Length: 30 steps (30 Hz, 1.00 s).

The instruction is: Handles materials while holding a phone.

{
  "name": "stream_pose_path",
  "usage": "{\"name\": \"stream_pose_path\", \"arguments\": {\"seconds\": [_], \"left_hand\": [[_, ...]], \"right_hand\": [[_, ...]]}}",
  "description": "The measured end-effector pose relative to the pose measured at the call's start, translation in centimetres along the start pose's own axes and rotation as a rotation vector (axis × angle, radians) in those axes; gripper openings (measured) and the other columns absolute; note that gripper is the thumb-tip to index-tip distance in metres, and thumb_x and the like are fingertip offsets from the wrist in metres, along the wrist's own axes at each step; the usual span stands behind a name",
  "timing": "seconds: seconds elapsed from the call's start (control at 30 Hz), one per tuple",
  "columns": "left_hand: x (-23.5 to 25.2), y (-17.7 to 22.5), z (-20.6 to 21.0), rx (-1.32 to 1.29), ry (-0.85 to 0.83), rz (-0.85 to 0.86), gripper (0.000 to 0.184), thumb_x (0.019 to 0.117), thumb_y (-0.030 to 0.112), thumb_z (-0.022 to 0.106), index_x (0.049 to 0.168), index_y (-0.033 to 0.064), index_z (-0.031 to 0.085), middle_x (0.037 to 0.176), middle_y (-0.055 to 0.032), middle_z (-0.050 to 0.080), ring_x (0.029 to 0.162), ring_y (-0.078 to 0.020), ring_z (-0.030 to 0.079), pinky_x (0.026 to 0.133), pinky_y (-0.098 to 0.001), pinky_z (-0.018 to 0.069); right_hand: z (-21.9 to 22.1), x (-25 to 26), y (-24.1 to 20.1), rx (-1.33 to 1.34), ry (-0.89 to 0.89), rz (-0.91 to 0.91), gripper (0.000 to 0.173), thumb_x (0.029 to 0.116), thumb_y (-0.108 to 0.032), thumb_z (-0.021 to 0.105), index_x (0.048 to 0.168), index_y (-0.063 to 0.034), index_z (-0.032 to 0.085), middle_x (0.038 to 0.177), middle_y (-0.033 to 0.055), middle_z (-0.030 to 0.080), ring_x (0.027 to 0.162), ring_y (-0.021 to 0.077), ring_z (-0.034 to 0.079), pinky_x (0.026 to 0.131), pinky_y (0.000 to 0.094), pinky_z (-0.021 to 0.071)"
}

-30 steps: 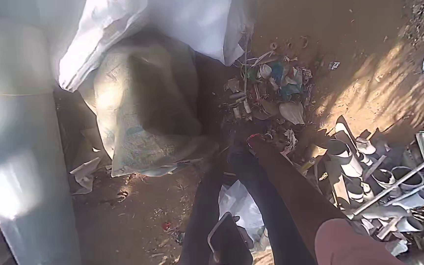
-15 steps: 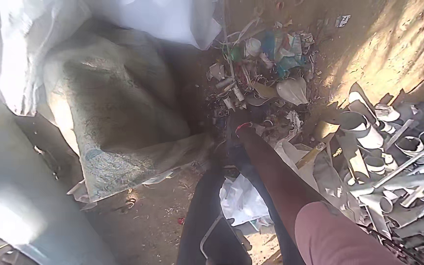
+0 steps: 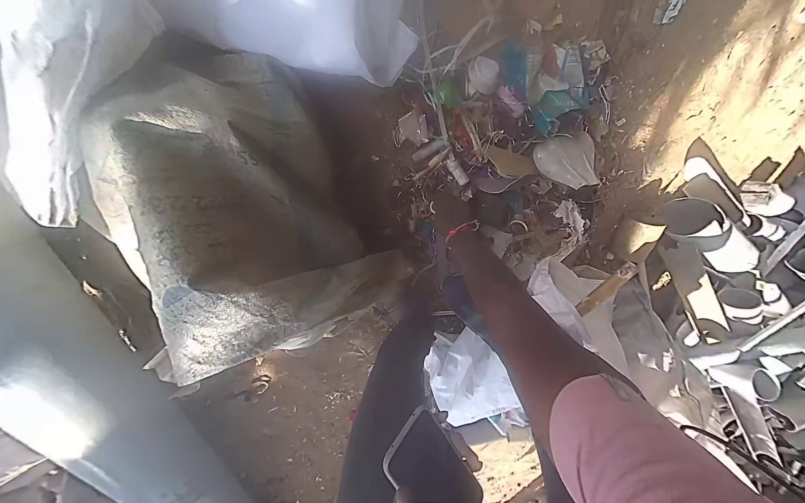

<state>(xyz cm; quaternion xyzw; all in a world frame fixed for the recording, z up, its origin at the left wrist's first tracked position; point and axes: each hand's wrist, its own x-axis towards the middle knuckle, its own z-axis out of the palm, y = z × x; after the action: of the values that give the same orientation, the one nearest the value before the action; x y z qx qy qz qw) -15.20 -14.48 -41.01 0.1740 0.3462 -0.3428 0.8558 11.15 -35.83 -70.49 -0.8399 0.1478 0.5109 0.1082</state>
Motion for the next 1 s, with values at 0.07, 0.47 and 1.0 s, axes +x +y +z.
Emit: {"name": "stream_pose_path", "arguments": {"seconds": [0.07, 0.47, 1.0], "left_hand": [[0.0, -0.2, 0.3, -0.031, 0.005, 0.009, 0.096, 0.0834, 0.074, 0.065, 0.153, 0.0099, 0.044, 0.120, -0.0224, 0.070, 0.110, -0.0390, 0.069, 0.099, -0.0557, 0.0543], [0.2, -1.2, 1.3, -0.093, -0.011, 0.017, 0.085, 0.0889, 0.068, 0.065, 0.149, 0.0091, 0.050, 0.123, -0.0182, 0.071, 0.114, -0.0329, 0.070, 0.102, -0.0508, 0.0543], [-0.1, -0.5, 1.0, -0.073, -0.030, 0.030, 0.071, 0.0950, 0.064, 0.059, 0.145, 0.0131, 0.058, 0.121, -0.0113, 0.074, 0.113, -0.0252, 0.071, 0.103, -0.0419, 0.0549]], "right_hand": [[1.0, -1.0, 2.0, 0.044, 0.081, -0.058, 0.045, 0.0972, -0.020, 0.065, 0.140, -0.0094, 0.059, 0.136, 0.0195, 0.062, 0.119, 0.0401, 0.064, 0.098, 0.0607, 0.0512], [0.7, -8.7, 5.4, 0.409, 0.368, -0.079, 0.066, 0.0892, -0.032, 0.079, 0.148, -0.0159, 0.053, 0.126, 0.0164, 0.070, 0.107, 0.0402, 0.069, 0.088, 0.0637, 0.0543], [-0.8, -6.1, 8.0, 1.092, 0.234, 0.189, 0.041, 0.1067, -0.041, 0.052, 0.125, -0.0066, 0.065, 0.100, 0.0160, 0.066, 0.079, 0.0221, 0.059, 0.072, 0.0429, 0.0510]]}}
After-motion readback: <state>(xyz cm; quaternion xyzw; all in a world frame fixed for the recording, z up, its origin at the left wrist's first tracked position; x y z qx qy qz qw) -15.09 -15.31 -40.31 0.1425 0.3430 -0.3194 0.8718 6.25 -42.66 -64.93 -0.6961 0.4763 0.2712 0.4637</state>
